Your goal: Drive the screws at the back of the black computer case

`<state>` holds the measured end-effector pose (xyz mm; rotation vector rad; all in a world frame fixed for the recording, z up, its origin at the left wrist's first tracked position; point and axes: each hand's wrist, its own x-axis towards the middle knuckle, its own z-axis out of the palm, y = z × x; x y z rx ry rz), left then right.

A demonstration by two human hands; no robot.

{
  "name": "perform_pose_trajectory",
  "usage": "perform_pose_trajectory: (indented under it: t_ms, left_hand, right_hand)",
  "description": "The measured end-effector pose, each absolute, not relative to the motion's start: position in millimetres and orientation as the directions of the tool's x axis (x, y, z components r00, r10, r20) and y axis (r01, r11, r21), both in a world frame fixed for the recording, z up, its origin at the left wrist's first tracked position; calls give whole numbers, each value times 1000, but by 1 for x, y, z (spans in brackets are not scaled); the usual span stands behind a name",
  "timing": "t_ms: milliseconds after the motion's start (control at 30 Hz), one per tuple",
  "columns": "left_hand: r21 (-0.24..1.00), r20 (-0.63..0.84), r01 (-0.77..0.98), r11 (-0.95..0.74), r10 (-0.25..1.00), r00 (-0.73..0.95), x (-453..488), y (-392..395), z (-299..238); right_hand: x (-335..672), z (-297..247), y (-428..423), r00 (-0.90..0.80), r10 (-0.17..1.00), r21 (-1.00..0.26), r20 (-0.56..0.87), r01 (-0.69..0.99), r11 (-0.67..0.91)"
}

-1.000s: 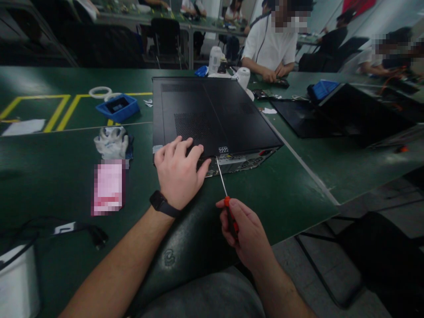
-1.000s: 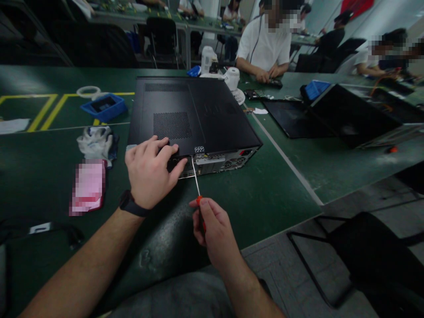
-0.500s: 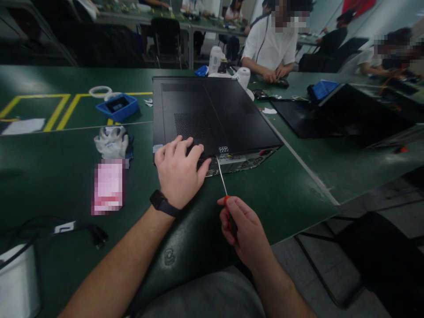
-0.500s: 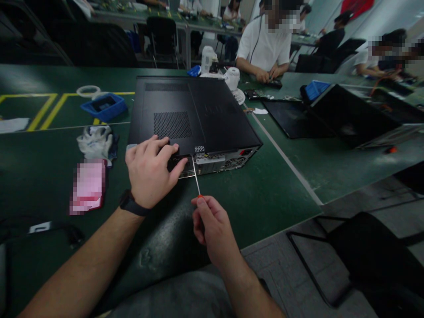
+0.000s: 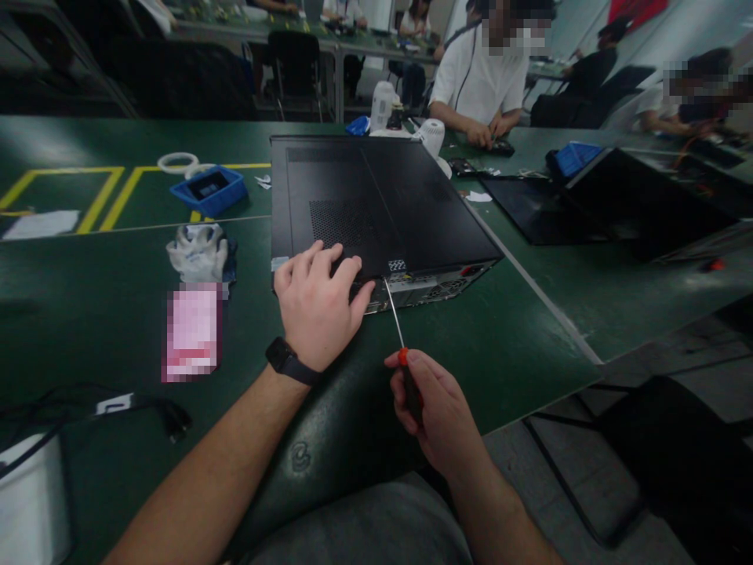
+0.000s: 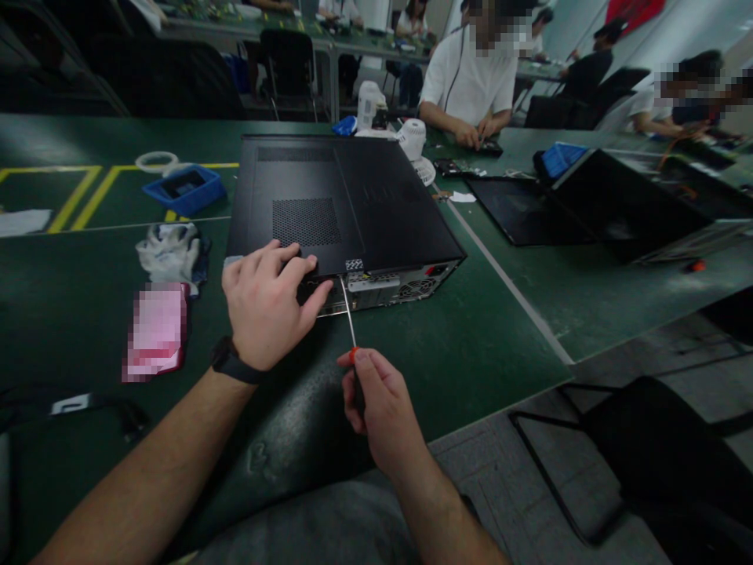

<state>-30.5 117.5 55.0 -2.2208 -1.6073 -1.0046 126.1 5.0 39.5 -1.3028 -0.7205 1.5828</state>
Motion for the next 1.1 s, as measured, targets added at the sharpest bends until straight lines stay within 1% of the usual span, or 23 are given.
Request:
perform_pose_trajectory:
  t_ms: [400,767,1100]
  left_hand:
    - [228,644,899,-373,751,148,-29,118,53]
    - [254,645,895,-367,753,127,-28,119,52]
    - [278,627,887,-367,769,122,-27,118,53]
  right_hand:
    - [125,41,5,-5,915,-874,-404,-293,-388]
    - [126,46,4,-1,901,-869,-435,-262,-420]
    - [125,42,4,29,911,-878,-412,-278,-389]
